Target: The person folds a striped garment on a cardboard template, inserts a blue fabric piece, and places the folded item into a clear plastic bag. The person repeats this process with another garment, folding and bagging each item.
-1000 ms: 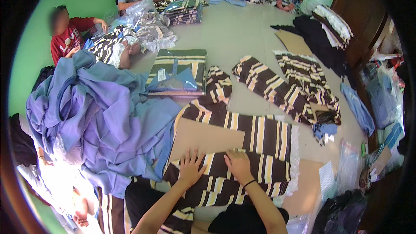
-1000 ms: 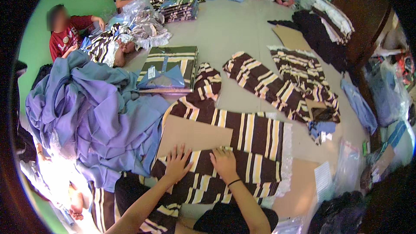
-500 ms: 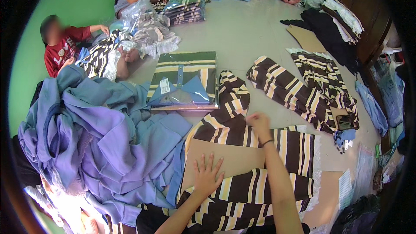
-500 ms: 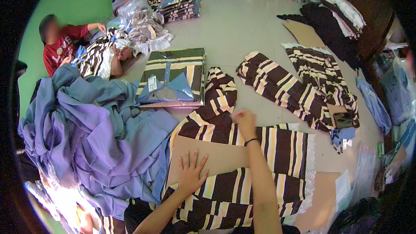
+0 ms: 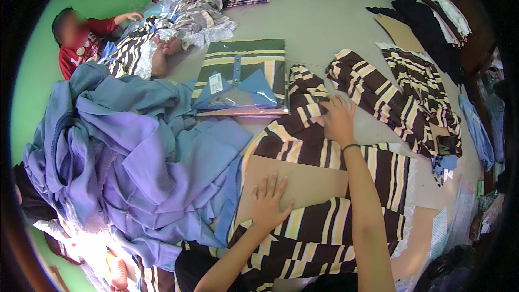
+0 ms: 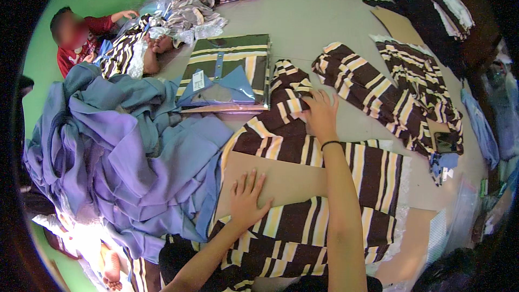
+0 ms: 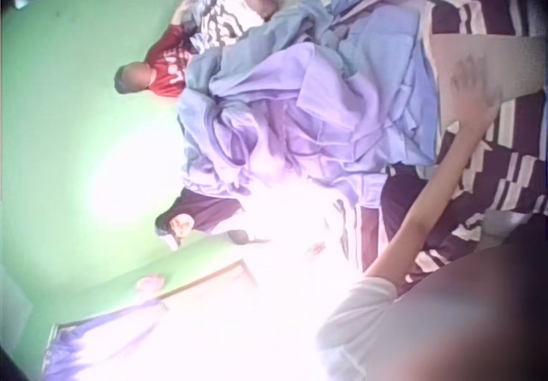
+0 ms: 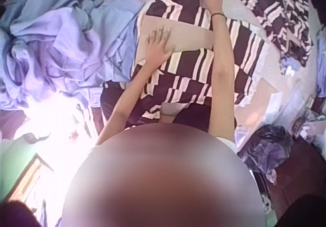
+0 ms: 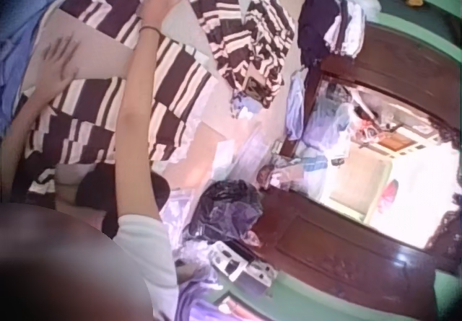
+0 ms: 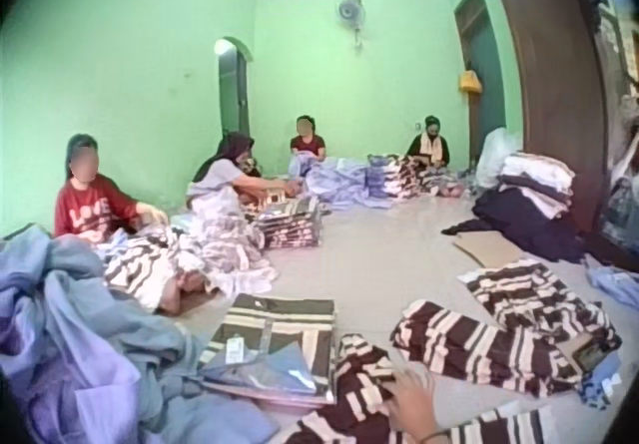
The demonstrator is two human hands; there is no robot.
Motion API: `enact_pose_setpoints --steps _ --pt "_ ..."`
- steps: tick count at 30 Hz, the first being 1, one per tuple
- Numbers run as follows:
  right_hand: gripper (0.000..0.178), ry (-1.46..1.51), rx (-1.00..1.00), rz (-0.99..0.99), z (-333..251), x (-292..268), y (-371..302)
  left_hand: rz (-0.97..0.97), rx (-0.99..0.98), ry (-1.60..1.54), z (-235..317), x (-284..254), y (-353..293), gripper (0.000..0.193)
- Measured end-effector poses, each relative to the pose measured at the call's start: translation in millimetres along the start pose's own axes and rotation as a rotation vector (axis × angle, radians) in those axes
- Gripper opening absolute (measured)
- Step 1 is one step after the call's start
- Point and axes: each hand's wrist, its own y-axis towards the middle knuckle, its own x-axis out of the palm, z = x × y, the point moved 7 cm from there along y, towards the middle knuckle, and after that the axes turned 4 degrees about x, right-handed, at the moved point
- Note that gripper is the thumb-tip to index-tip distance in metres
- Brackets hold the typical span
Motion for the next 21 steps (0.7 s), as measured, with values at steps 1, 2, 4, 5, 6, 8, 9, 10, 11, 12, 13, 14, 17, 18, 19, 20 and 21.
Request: enact_pose_setpoints --steps 1,2,4,5,6,8,9,10,11,12,13,14,17,18,19,20,21 --pt "0.031 0.009 0.078 -0.012 1 1 7 -0.012 -0.022 -0.004 -2 1 1 0.063" --pt "0.027 0.033 0.096 0.023 1 -6 13 0.002 -0.032 -0.002 -3 0 2 0.065" --pt "0.021 0.013 0.117 0.121 2 -27 28 0.012 -0.051 -0.039 -4 1 3 0.066" --pt "0.019 0.026 0.014 0.187 -10 -41 33 0.019 -0.05 0.014 -3 1 3 0.066" --pt "0.017 0.022 -0.042 0.21 -18 -57 38 0.016 -0.053 0.075 -3 1 3 0.066" --pt "0.012 0.118 0.051 0.125 -25 -94 37 0.017 -0.054 0.113 -2 2 3 0.066" --pt "0.01 0.244 0.15 0.047 -33 -110 24 0.02 -0.055 0.093 -2 2 3 0.066" --pt "0.008 0.383 0.206 -0.022 -47 -125 3 0.004 -0.063 0.082 -3 4 3 0.066" --pt "0.007 0.574 0.249 -0.118 -72 -142 -32 -0.05 -0.05 0.106 -3 9 4 0.067" --pt "0.01 0.474 0.006 -0.096 -114 -154 -70 -0.123 -0.045 0.139 -5 15 4 0.067" --pt "0.012 0.35 -0.357 -0.222 -164 -163 -115 -0.212 -0.04 0.207 -9 21 2 0.067" --pt "0.015 0.417 -0.629 -0.413 -203 -168 -167 -0.261 -0.015 0.251 -9 26 1 0.066" --pt "0.015 0.342 -0.726 -1.134 -203 -140 -260 -0.202 -0.023 0.007 -16 28 0 0.061" --pt "0.015 0.31 -0.668 -1.18 -186 -137 -272 -0.17 -0.045 -0.143 -20 27 -3 0.06" --pt "0.016 0.238 -0.537 -1.058 -149 -126 -256 -0.124 -0.073 -0.33 -25 26 -5 0.059" --pt "0.019 0.382 -0.162 -0.981 -99 -122 -235 -0.05 -0.128 -0.588 -30 23 -8 0.057" --pt "0.024 0.349 -0.101 -0.685 -59 -130 -213 0.029 -0.192 -0.834 -36 21 -11 0.056"
